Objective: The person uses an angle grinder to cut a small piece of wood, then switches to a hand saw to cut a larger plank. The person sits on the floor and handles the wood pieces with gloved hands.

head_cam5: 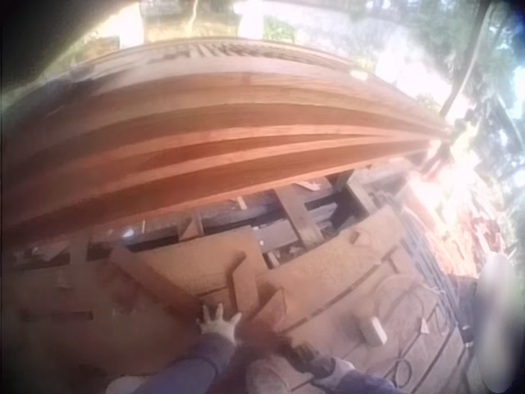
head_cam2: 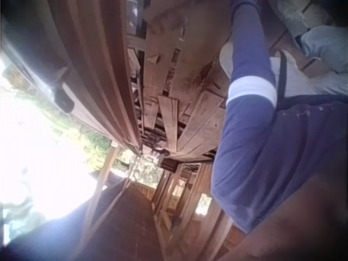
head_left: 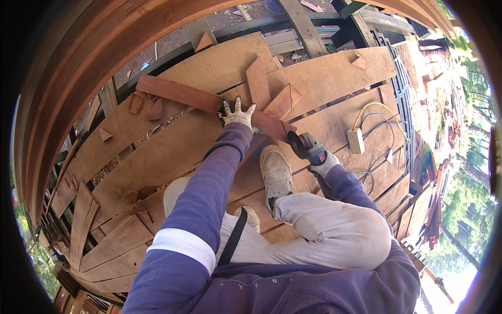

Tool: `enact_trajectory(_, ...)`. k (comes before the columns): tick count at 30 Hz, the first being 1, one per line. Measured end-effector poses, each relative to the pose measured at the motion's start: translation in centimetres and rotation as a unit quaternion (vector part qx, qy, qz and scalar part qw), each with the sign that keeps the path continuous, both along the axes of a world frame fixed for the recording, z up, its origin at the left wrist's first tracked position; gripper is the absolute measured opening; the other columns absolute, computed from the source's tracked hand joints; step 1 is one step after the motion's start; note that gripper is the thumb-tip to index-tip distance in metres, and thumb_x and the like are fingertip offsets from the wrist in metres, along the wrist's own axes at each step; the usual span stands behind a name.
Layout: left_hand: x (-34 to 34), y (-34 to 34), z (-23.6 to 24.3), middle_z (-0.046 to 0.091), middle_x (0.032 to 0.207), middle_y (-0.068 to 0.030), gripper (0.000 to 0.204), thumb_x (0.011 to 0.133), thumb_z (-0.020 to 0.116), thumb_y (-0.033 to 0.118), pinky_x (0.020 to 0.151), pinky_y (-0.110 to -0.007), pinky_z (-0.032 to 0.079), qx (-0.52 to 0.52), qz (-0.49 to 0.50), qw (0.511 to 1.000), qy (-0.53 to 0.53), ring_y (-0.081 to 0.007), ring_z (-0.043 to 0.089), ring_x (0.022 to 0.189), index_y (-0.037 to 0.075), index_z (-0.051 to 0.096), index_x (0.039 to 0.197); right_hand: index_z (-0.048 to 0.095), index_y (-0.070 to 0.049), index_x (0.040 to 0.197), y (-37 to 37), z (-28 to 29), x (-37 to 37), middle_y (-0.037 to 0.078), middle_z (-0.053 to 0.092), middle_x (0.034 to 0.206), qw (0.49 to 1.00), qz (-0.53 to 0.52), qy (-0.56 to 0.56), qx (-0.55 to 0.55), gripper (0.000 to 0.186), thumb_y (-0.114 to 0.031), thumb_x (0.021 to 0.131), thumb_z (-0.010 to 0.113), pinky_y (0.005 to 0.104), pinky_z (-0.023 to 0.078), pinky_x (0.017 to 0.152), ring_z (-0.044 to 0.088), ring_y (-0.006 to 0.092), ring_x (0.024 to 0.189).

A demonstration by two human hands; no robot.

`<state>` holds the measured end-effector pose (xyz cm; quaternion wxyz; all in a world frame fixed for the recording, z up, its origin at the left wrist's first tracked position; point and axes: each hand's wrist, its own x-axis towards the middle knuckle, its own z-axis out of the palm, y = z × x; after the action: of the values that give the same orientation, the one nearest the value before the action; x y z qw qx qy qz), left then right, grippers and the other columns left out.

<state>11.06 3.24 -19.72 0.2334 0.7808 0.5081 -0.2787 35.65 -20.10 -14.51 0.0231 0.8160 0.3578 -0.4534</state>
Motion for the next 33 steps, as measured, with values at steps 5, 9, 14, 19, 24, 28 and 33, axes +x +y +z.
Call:
enact_trajectory(5, -0.1, -0.1, 0.4, 0.011, 0.174, -0.0057, 0.099, 0.075, 0.080, 0.068, 0.124, -0.068, 0.011, 0.006, -0.006, 1.000, 0.001, -0.0484, 0.000, 0.157, 0.047, 0.032, 0.159, 0.062, -0.002, 0.127, -1.2, -0.7, 0.2, 0.019, 0.072, 0.116, 1.000, 0.005, -0.014, -0.007, 0.074, -0.037, 0.068, 0.090, 0.0400, 0.055, 0.097, 0.070, 0.0326, 0.111)
enact_trajectory(9, 0.1, -0.1, 0.9, 0.011, 0.174, -0.0059, 0.098, 0.076, 0.079, 0.068, 0.125, -0.066, 0.011, -0.002, -0.006, 1.000, 0.006, -0.0485, 0.001, 0.157, 0.047, 0.031, 0.159, 0.062, -0.001, 0.126, -0.6, -0.4, -0.1, 0.020, 0.072, 0.115, 1.000, -0.002, -0.003, 0.007, 0.074, -0.037, 0.068, 0.090, 0.0401, 0.055, 0.097, 0.070, 0.0326, 0.111)
enact_trajectory(14, 0.0, -0.1, 0.6, 0.010, 0.174, -0.0048, 0.098, 0.077, 0.078, 0.068, 0.125, -0.066, 0.011, -0.013, 0.004, 1.000, 0.007, -0.0480, 0.002, 0.157, 0.048, 0.029, 0.159, 0.063, -0.002, 0.126, 1.1, -0.6, -0.3, 0.020, 0.072, 0.115, 1.000, -0.020, -0.001, 0.007, 0.072, -0.036, 0.069, 0.089, 0.0404, 0.055, 0.097, 0.070, 0.0320, 0.110)
enact_trajectory(19, 0.1, 0.0, 0.9, 0.009, 0.174, -0.0040, 0.097, 0.078, 0.079, 0.065, 0.125, -0.066, 0.013, -0.017, -0.003, 1.000, 0.010, -0.0477, 0.003, 0.157, 0.048, 0.028, 0.160, 0.064, -0.002, 0.123, 2.6, -0.4, -0.4, 0.019, 0.072, 0.114, 0.999, -0.034, 0.012, 0.012, 0.068, -0.035, 0.069, 0.088, 0.0404, 0.055, 0.096, 0.070, 0.0314, 0.109)
enact_trajectory(24, 0.1, 0.0, 1.2, 0.010, 0.174, -0.0048, 0.098, 0.077, 0.081, 0.062, 0.125, -0.067, 0.012, -0.018, 0.004, 1.000, 0.004, -0.0484, 0.004, 0.157, 0.048, 0.030, 0.159, 0.065, -0.004, 0.119, 4.5, 0.7, -1.2, 0.016, 0.074, 0.106, 0.999, -0.032, 0.008, 0.015, 0.061, -0.034, 0.071, 0.087, 0.0396, 0.056, 0.091, 0.072, 0.0302, 0.101)
enact_trajectory(28, -0.1, -0.1, 0.4, 0.011, 0.173, -0.0063, 0.097, 0.076, 0.081, 0.064, 0.125, -0.067, 0.011, -0.009, 0.005, 1.000, -0.012, -0.0487, 0.003, 0.157, 0.047, 0.033, 0.158, 0.067, -0.005, 0.115, 4.6, -0.8, -1.0, 0.014, 0.075, 0.099, 0.999, -0.012, -0.017, 0.042, 0.055, -0.034, 0.071, 0.086, 0.0391, 0.057, 0.087, 0.074, 0.0285, 0.095)
enact_trajectory(33, -0.2, -0.1, 0.3, 0.013, 0.173, -0.0078, 0.095, 0.076, 0.080, 0.066, 0.125, -0.067, 0.009, -0.003, 0.003, 1.000, -0.016, -0.0492, 0.003, 0.157, 0.045, 0.036, 0.158, 0.067, -0.004, 0.112, 6.3, 0.0, -1.4, 0.013, 0.075, 0.096, 0.999, -0.018, 0.002, 0.041, 0.052, -0.034, 0.072, 0.085, 0.0384, 0.058, 0.084, 0.074, 0.0276, 0.090)
